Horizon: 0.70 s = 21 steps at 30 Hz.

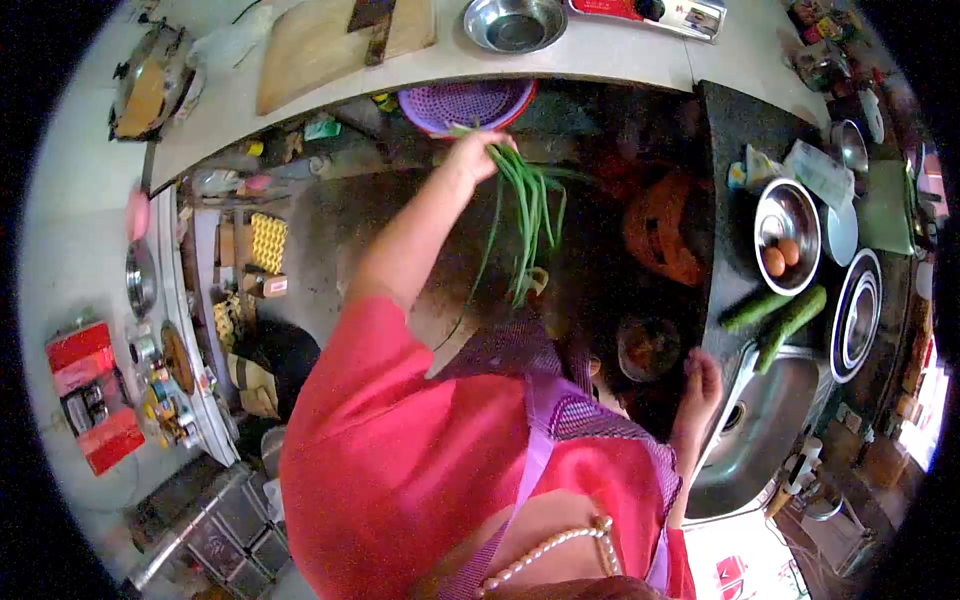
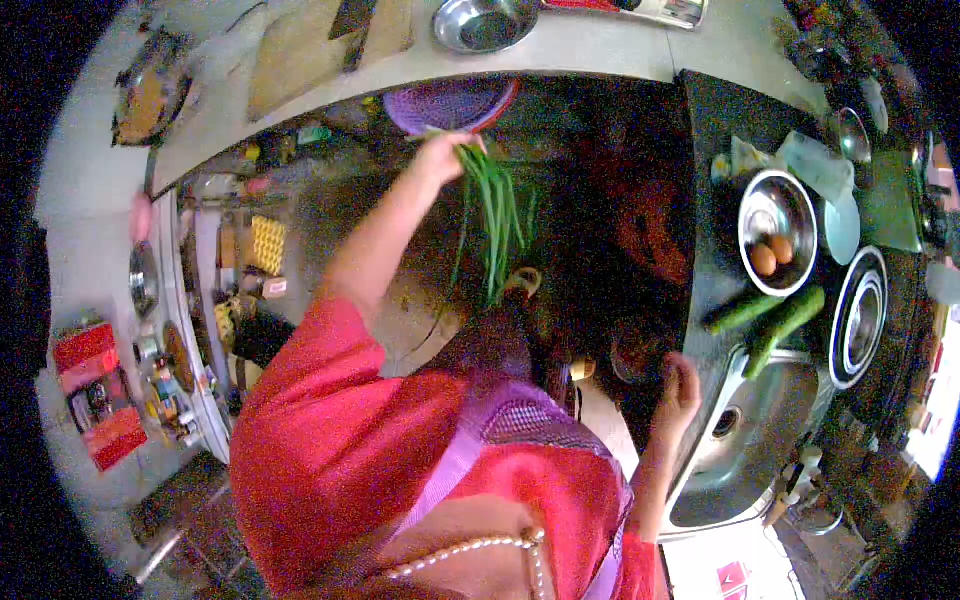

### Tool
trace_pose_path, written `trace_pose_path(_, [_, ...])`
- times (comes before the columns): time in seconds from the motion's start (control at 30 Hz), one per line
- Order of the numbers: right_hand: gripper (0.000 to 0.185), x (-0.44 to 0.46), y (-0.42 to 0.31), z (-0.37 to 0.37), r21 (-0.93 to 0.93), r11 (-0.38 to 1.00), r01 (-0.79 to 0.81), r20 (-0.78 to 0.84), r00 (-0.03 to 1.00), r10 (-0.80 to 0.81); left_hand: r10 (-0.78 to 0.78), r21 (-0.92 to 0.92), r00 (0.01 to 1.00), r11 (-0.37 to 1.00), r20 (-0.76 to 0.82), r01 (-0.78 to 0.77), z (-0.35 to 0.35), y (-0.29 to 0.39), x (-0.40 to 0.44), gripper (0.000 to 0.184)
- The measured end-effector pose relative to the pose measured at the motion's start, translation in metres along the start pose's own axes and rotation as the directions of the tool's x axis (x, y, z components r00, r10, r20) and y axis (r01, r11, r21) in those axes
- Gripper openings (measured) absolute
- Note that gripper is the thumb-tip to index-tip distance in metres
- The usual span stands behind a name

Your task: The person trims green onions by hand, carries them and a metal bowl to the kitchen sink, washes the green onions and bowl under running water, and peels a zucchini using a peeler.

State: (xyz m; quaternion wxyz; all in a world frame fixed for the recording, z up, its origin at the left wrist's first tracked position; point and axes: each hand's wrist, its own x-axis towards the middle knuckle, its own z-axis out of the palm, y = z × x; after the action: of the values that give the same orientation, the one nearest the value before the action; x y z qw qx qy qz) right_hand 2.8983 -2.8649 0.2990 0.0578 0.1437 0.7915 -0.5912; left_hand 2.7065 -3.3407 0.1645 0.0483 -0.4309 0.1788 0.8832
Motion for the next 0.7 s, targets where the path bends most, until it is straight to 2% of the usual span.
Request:
trace_pose_path(0.03, [0.016, -0.002, 0.012, 0.012, -0.047, 0.998, -0.033, 0.007, 0.999, 0.033, -0.038, -0.075, 0.997, 0.996, 0.072, 0.043, -0.008, 0.033, 0.044, 0.022])
trace_pose_path(0.1, [0.016, -0.013, 0.032, 0.028, 0.101, 0.982, -0.159, 0.036, 0.987, 0.156, 0.253, 0.009, 0.96, 0.967, 0.118, -0.256, -0.001, 0.081, 0.088, 0.028])
trace_pose_path(0.17, [0.014, -0.023, 0.044, 0.039, -0.04, 0.98, -0.195, 0.068, 0.978, 0.197, 0.282, -0.006, 0.955, 0.959, 0.092, -0.283, -0.069, 0.125, 0.208, 0.039])
trace_pose_path(0.2, [0.014, -0.026, 0.042, 0.043, -0.021, 0.977, -0.211, 0.055, 0.976, 0.212, 0.23, -0.037, 0.966, 0.971, -0.119, -0.236, -0.063, 0.114, 0.203, 0.05])
trace_pose_path(0.23, [0.013, -0.033, 0.039, 0.047, 0.0, 0.972, -0.234, 0.048, 0.971, 0.234, 0.404, 0.101, 0.867, 0.914, -0.29, -0.392, -0.032, 0.082, 0.155, 0.058])
trace_pose_path(0.27, [0.013, -0.035, 0.028, 0.052, 0.014, 0.97, -0.242, 0.034, 0.97, 0.242, 0.518, 0.397, 0.795, 0.833, -0.317, -0.384, -0.028, 0.062, 0.138, 0.054])
trace_pose_path(0.3, [0.013, -0.037, 0.034, 0.049, 0.046, 0.952, -0.302, -0.026, 0.952, 0.304, 0.628, 0.658, 0.725, 0.677, -0.284, -0.329, -0.023, 0.047, 0.129, 0.05])
trace_pose_path(0.33, [0.014, -0.034, 0.028, 0.049, 0.013, 0.97, -0.243, -0.008, 0.97, 0.243, 0.732, 0.595, 0.665, 0.603, -0.149, -0.531, -0.039, 0.023, 0.142, 0.037])
trace_pose_path(0.4, [0.014, -0.025, 0.0, 0.048, 0.014, 0.985, -0.174, -0.064, 0.983, 0.174, 0.655, 0.635, 0.752, 0.611, -0.072, -0.472, -0.045, -0.019, 0.114, 0.028])
trace_pose_path(0.43, [0.014, -0.016, -0.022, 0.051, 0.047, 0.985, -0.164, -0.138, 0.976, 0.169, 0.532, 0.584, 0.844, 0.707, -0.066, -0.4, -0.04, -0.041, 0.085, 0.025])
trace_pose_path(0.5, [0.015, -0.006, -0.084, 0.046, 0.135, 0.99, -0.047, -0.175, 0.982, 0.07, 0.297, 0.687, 0.955, 0.699, -0.023, -0.201, 0.004, -0.085, 0.019, 0.021])
trace_pose_path(0.53, [0.012, -0.008, -0.116, 0.046, 0.231, 0.964, 0.134, -0.188, 0.978, -0.091, 0.211, 0.71, 0.967, 0.658, 0.144, -0.249, 0.027, -0.103, -0.005, 0.02])
trace_pose_path(0.57, [0.009, -0.009, -0.145, 0.047, 0.313, 0.894, 0.319, -0.212, 0.942, -0.262, 0.12, 0.716, 0.945, 0.625, 0.304, -0.309, 0.05, -0.121, -0.027, 0.019])
trace_pose_path(0.6, [0.002, -0.013, -0.166, 0.041, 0.427, 0.756, 0.497, -0.203, 0.867, -0.455, 0.024, 0.709, 0.893, 0.598, 0.449, -0.372, 0.073, -0.139, -0.046, 0.018])
trace_pose_path(0.63, [0.006, -0.017, -0.184, 0.036, 0.526, 0.568, 0.633, -0.21, 0.744, -0.635, 0.009, 0.703, 0.818, 0.507, 0.575, -0.499, 0.097, -0.157, -0.058, 0.017])
trace_pose_path(0.67, [0.004, -0.024, -0.199, 0.031, 0.586, 0.413, 0.697, -0.214, 0.625, -0.751, -0.024, 0.685, 0.756, 0.442, 0.654, -0.579, 0.123, -0.174, -0.074, 0.018])
trace_pose_path(0.7, [0.007, -0.034, -0.218, 0.031, 0.613, 0.334, 0.716, -0.189, 0.543, -0.818, -0.055, 0.652, 0.689, 0.382, 0.723, -0.655, 0.144, -0.181, -0.088, 0.019])
